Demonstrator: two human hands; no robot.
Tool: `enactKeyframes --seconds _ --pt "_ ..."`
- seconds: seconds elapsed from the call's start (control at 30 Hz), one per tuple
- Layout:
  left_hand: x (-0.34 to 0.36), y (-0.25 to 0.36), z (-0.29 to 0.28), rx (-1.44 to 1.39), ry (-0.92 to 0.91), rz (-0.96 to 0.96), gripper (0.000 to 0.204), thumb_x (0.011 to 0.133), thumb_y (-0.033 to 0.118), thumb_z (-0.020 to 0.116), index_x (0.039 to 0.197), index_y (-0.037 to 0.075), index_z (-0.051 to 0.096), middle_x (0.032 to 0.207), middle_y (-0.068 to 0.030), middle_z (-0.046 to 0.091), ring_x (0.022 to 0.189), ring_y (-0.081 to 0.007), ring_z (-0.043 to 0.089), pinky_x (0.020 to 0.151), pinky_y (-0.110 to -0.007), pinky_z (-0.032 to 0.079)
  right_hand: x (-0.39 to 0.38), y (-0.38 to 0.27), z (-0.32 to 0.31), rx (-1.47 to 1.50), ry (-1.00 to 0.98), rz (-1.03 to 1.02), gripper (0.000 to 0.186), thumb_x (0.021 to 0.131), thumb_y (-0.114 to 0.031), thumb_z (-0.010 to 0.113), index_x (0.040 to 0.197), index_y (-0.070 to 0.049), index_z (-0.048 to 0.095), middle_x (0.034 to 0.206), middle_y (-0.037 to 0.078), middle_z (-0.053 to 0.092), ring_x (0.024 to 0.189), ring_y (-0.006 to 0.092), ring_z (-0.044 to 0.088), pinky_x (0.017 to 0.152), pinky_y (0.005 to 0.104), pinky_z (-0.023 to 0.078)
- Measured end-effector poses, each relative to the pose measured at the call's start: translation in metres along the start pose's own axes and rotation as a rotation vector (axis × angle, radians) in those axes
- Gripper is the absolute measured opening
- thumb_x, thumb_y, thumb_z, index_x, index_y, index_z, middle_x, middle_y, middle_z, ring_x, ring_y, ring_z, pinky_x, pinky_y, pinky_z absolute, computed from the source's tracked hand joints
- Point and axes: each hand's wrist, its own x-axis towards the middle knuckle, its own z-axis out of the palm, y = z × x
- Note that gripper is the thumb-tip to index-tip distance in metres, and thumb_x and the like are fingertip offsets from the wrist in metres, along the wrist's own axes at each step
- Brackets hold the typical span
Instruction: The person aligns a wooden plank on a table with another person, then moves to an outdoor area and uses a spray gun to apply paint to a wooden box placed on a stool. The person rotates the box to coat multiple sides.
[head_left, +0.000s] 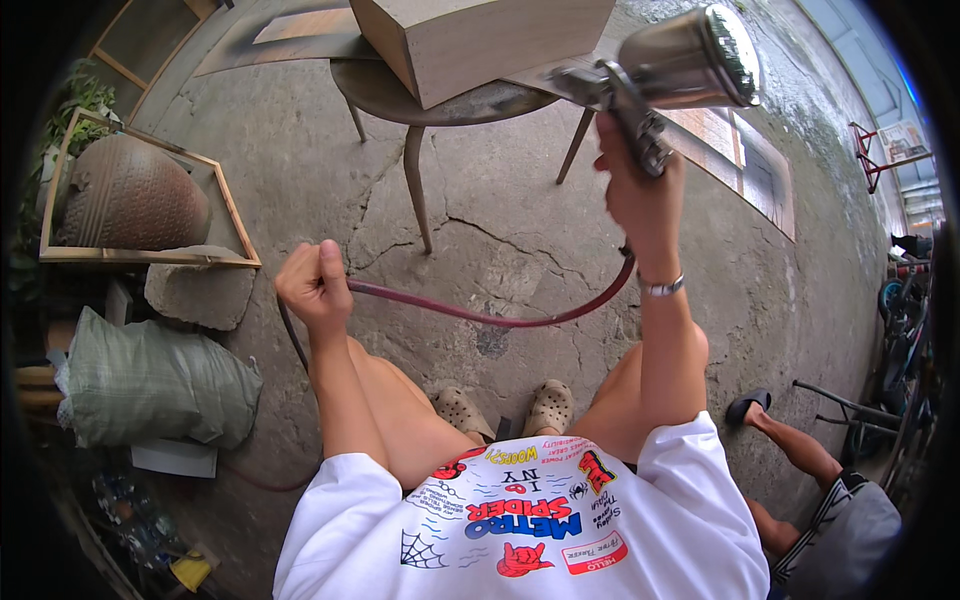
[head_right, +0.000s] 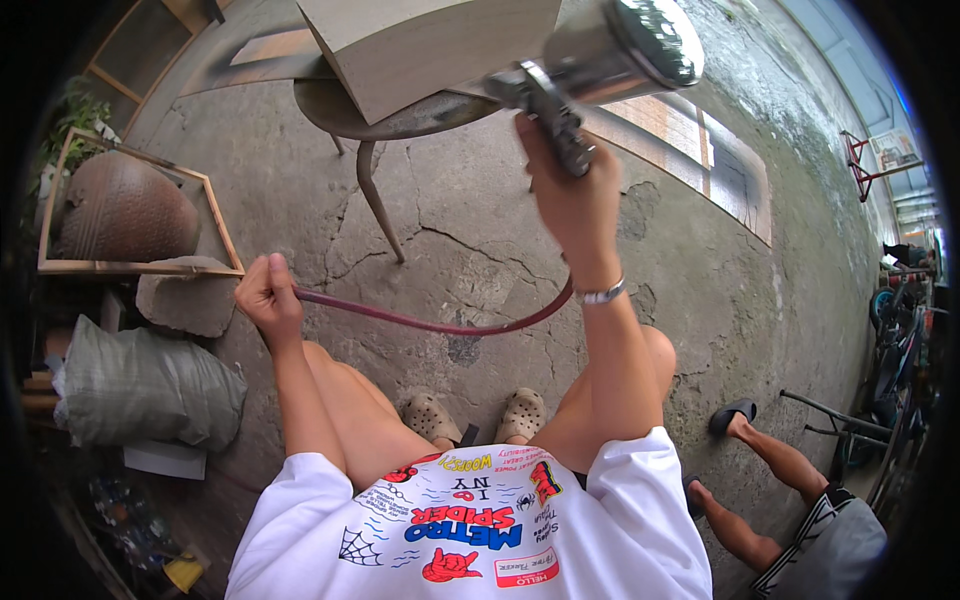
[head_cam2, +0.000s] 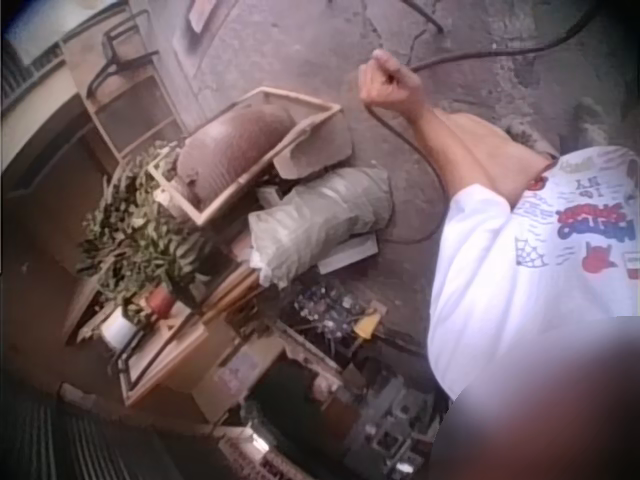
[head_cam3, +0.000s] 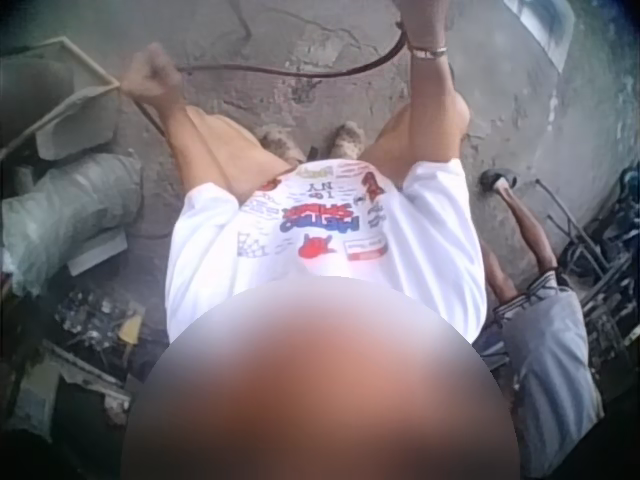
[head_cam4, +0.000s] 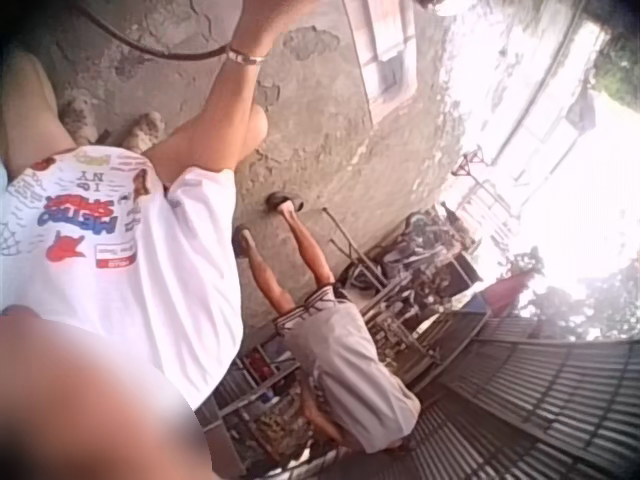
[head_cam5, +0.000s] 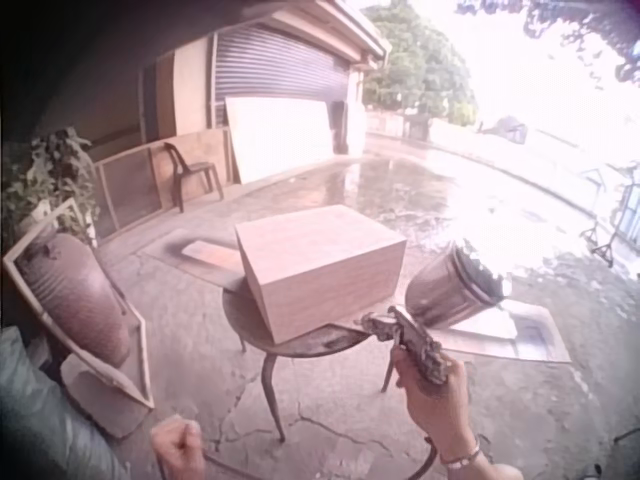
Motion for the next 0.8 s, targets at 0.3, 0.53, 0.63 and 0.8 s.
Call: enactKeyframes --seconds 0.3,0.53,0.63,0.8 --pt "-0.002 -0.009 0.023 0.055 -0.345 -0.271 0.042 0.101 0.027 0.068 0.072 -0.001 0.056 0.059 -0.009 0.049 0.055 -0.019 0.048 0.054 -0.037 0.038 0.044 0.02 -0.043 -0.081 0.347 0.007 0.047 0.099 -0.044 0.071 0.08 -0.001 0.073 0.061 0.003 0.067 0.044 0.009 0.057 0.041 0.0275 0.043" --pt "0.013 -0.063 0.058 -0.391 -0.168 -0.774 0.044 0.106 0.042 0.058 0.126 0.002 0.059 0.117 -0.0086 0.067 0.101 -0.0205 0.063 0.089 -0.035 0.05 -0.047 0.042 -0.058 0.188 0.214 0.052 0.025 0.101 -0.023 0.07 0.103 0.002 0.069 0.078 0.005 0.071 0.05 0.0074 0.055 0.044 0.0259 0.041" --pt "0.048 -0.086 0.084 -0.566 -0.075 -0.914 0.053 0.109 0.047 0.05 0.134 0.001 0.053 0.126 -0.0108 0.065 0.112 -0.0225 0.064 0.095 -0.038 0.049 -0.07 0.08 -0.05 0.143 0.189 -0.06 0.022 0.1 -0.02 0.072 0.102 0.001 0.067 0.072 0.003 0.064 0.058 0.0075 0.052 0.053 0.0258 0.041" --pt "0.131 -0.093 0.153 -0.974 0.106 -1.127 0.057 0.111 0.048 0.039 0.144 0.002 0.05 0.14 -0.0143 0.061 0.13 -0.029 0.059 0.106 -0.045 0.048 -0.078 0.078 -0.052 0.182 0.082 -0.018 0.02 0.098 -0.018 0.073 0.101 0.0 0.066 0.067 0.002 0.052 0.062 0.0094 0.044 0.057 0.0276 0.038"
